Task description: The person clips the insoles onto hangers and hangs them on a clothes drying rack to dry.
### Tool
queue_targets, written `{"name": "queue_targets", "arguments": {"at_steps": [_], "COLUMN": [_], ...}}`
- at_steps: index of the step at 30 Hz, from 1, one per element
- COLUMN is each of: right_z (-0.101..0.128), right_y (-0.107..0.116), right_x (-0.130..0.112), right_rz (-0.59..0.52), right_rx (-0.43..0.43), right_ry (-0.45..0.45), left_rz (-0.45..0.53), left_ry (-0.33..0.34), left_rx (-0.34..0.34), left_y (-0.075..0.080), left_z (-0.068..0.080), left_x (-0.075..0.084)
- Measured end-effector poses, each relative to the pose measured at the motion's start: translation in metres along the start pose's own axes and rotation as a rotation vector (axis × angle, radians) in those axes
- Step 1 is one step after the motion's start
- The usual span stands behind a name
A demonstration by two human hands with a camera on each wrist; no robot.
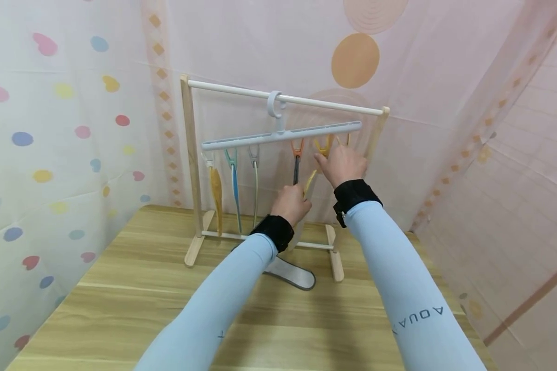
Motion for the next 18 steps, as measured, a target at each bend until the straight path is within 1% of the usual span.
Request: {"name": "queue_targets", "arguments": {"at_steps": [6, 11, 18], "right_z": [-0.007, -0.011, -0.016], "right_y": [-0.001, 0.000, -0.001], "right_x": [-0.004, -0.007, -0.012], "right_rz": [0.000, 0.006, 0.024], "right_rx": [0.034, 0.060, 0.077], "right_ry": [-0.021, -0.041, -0.055], "left_rz": [-0.009, -0.015, -0.029], "left_ry": [0.002, -0.008, 0.001], "left_rx": [0.020, 0.015, 0.004], "left_y": [-0.003, -0.003, -0.005], "left_z": [-0.003, -0.003, -0.004], "left_x": [-0.001, 0.002, 0.004]}}
Point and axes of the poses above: each hand's wrist, its own z-axis away from the middle knuckle, its own y-axis out of the back of the hand, x = y × z, the point moved 7 cm from there along -z, towards the middle knuckle, and after that the axes turned 4 degrees about -x, right-handed, at the moved point
